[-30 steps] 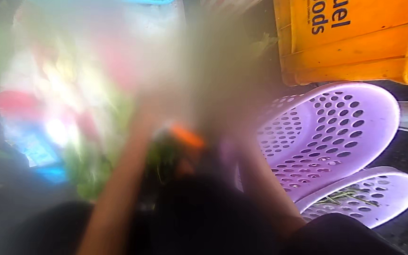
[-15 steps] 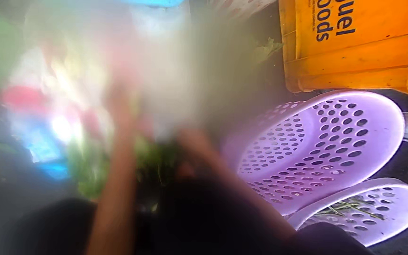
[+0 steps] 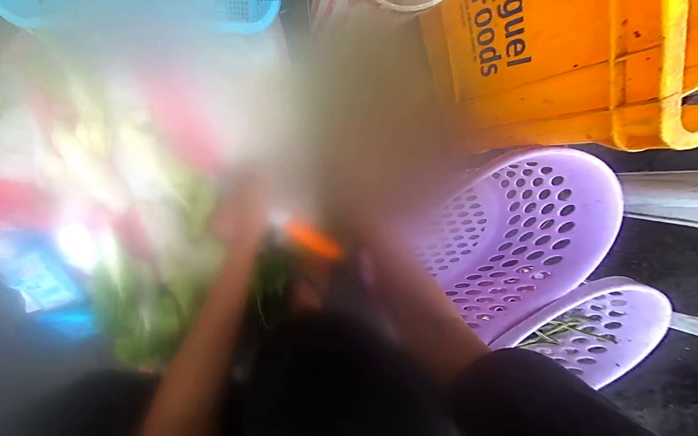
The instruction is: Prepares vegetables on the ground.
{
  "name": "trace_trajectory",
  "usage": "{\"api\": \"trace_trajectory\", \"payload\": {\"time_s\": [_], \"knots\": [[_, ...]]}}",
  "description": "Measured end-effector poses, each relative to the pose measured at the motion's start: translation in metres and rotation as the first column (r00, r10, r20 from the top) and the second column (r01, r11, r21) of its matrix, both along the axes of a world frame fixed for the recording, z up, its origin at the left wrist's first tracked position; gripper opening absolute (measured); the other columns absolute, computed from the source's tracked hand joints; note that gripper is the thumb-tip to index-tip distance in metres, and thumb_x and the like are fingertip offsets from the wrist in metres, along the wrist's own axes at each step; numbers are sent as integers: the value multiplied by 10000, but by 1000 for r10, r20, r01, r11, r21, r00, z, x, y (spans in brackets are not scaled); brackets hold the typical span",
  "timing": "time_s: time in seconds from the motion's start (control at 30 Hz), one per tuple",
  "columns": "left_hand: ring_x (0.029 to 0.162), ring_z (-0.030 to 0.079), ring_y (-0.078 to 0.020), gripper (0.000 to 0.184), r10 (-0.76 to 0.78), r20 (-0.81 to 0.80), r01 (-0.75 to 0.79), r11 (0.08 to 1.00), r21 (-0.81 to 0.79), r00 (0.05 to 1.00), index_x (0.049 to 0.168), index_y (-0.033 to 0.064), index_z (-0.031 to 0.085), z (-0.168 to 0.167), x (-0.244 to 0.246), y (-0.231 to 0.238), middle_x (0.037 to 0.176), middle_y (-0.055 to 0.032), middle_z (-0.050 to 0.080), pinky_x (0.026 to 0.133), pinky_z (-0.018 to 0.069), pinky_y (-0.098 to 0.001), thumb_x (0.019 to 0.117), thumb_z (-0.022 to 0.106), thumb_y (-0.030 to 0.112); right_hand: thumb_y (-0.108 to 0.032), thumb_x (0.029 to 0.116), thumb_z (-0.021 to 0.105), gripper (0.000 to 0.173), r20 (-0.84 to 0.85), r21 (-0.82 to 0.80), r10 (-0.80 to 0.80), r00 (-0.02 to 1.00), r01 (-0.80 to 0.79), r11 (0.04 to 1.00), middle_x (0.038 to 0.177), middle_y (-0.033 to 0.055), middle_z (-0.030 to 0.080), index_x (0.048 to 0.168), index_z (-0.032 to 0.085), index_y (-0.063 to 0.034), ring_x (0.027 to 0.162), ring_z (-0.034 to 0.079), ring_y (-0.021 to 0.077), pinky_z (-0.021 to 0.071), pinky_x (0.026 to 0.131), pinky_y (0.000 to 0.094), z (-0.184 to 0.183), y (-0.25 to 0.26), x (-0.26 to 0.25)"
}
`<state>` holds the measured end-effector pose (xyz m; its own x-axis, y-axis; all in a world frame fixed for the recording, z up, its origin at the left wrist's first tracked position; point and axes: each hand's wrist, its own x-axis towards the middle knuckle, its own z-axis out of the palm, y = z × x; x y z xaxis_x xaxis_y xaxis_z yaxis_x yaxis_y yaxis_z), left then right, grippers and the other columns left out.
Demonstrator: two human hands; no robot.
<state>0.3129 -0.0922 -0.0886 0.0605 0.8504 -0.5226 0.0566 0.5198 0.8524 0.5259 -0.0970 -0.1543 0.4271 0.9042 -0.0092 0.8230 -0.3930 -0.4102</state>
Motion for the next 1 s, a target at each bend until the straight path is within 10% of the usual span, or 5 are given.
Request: {"api": "trace_trajectory", "payload": {"time_s": [0.17, 0.33, 0.53, 0.7, 1.0], "knots": [[907, 681, -133, 311, -285, -130, 307, 927, 214, 950, 1314, 123, 682, 15, 26, 1, 1182, -50, 707, 784, 578, -342, 1081, 537, 269, -280, 984, 700, 207, -635, 154, -2, 773, 128, 980, 883, 1, 714, 1053, 699, -85, 703, 666, 77, 576, 646, 256, 45, -17, -12], [813, 682, -129, 251, -457, -262, 519, 813, 264, 850, 1195, 161, 752, 2, 18, 15, 977, -25, 743, 754, 575, -371, 983, 711, 288, -290, 1074, 563, 303, -956, 93, 57, 288, 113, 989, 901, 83, 741, 1102, 708, -26, 672, 690, 153, 566, 506, 288, 48, -27, -17], [798, 676, -119, 246, -552, -600, 802, 518, 298, 580, 1111, 221, 758, -10, -15, 44, 918, 28, 723, 738, 567, -403, 1022, 621, 405, -160, 1045, 577, 235, -330, 231, 472, 818, -415, 880, 1025, 97, 690, 1193, 711, -36, 750, 666, 143, 587, 661, 292, 67, -30, -15], [753, 669, -155, 232, -645, -672, 931, 280, 235, 364, 1070, 229, 730, -23, -33, 53, 851, 25, 699, 694, 564, -453, 1043, 566, 391, -97, 1044, 491, 219, 131, 60, 730, 671, -740, 670, 890, 137, 610, 1067, 701, -37, 693, 633, 298, 517, 555, 428, 57, -29, -18], [899, 605, -197, 167, -366, -890, 962, 131, 240, 272, 977, 242, 753, -63, -26, 22, 857, 37, 634, 725, 502, -393, 970, 618, 339, -120, 995, 617, 193, -270, -128, 688, 673, -734, 668, 819, 178, 678, 912, 721, 20, 729, 682, 331, 561, 666, 504, 78, -18, -30]]}}
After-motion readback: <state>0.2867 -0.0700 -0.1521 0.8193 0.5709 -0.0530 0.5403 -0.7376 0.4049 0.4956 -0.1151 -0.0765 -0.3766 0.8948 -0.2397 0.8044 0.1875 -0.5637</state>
